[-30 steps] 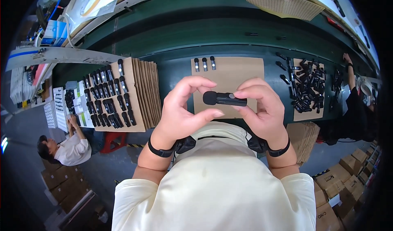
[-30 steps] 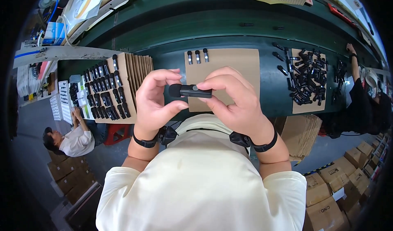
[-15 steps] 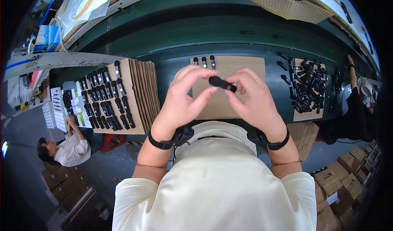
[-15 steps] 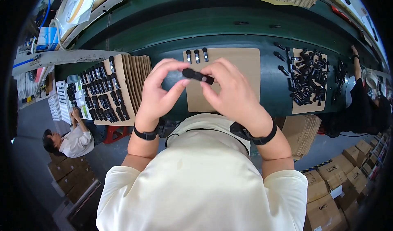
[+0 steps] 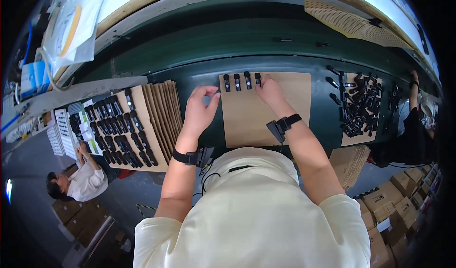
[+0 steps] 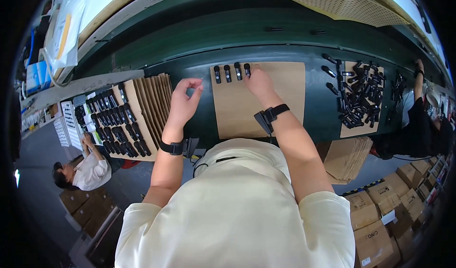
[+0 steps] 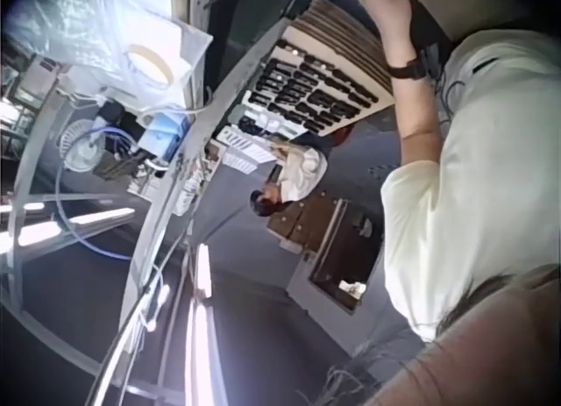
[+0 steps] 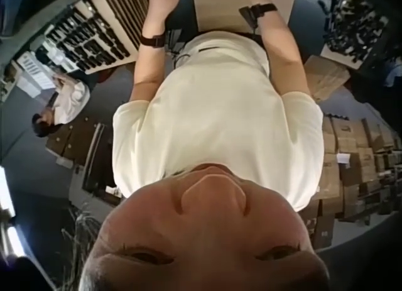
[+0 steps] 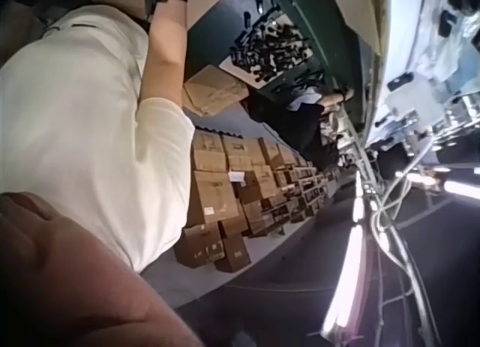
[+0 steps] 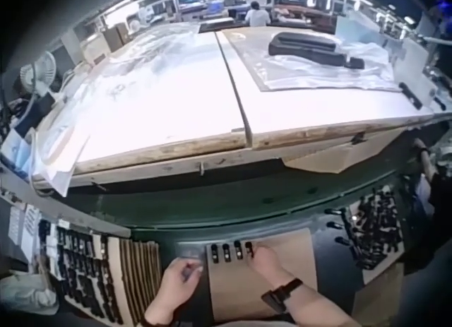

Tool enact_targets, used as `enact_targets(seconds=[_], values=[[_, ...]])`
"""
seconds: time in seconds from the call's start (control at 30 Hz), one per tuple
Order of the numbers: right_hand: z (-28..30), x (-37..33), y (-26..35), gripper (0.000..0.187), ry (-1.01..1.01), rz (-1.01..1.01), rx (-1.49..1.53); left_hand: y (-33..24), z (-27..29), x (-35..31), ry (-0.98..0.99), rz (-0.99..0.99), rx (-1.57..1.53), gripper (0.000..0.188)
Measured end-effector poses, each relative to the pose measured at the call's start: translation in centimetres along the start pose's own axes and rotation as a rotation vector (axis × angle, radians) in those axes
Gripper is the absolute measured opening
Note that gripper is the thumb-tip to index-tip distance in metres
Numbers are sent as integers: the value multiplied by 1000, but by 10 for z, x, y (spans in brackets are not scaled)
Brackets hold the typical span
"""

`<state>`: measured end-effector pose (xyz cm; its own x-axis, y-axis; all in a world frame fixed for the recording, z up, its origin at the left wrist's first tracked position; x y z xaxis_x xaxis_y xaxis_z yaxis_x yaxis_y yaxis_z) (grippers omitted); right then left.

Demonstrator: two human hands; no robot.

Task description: The person picks up a microphone from a pile, turns it over by hand, and places it onto a cardboard sheet, repeating the process to arrange them in rows.

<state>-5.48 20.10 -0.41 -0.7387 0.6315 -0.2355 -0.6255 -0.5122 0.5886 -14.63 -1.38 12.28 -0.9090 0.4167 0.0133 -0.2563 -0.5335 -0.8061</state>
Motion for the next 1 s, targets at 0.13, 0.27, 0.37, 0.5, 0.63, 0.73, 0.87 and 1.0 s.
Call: enact_targets(seconds=[0.13, 0.27, 0.37, 0.5, 0.63, 0.73, 0.87, 1.0], values=[[-13, 10, -6, 29, 23, 10, -78, 18, -7, 5, -1, 58, 16, 18], [-18, 14, -14, 33, 38, 25, -141, 23, -16, 15, 5, 3, 21, 18], [-12, 17, -9, 33, 0, 41, -131, 26, -21, 22, 14, 24, 19, 18], [19, 40, 9, 32, -6, -74, -10, 36, -24, 23, 9, 66, 43, 18], [42, 93, 3, 34, -415, 299, -52, 37, -28, 20, 21, 77, 21, 17], [42, 122, -1, 35, -463, 355, -116, 36, -28, 15, 24, 92, -19, 16], [37, 144, -8, 32, -368, 387, -171, 30, -26, 15, 33, 107, -33, 16], [39, 135, -2, 30, -232, 423, 6, 24, -22, 17, 37, 99, -41, 16]])
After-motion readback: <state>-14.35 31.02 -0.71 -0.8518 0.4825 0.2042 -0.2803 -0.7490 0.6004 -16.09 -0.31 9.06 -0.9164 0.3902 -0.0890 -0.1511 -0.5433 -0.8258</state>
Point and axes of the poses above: each hand's wrist, its own x-axis towards the middle knuckle, its own z-axis out of the back of the hand, y = z × x, the point moved 3 cm from there along x, towards the middle knuckle, and after that the axes turned 12 degrees about -y, right-handed, at the moved point
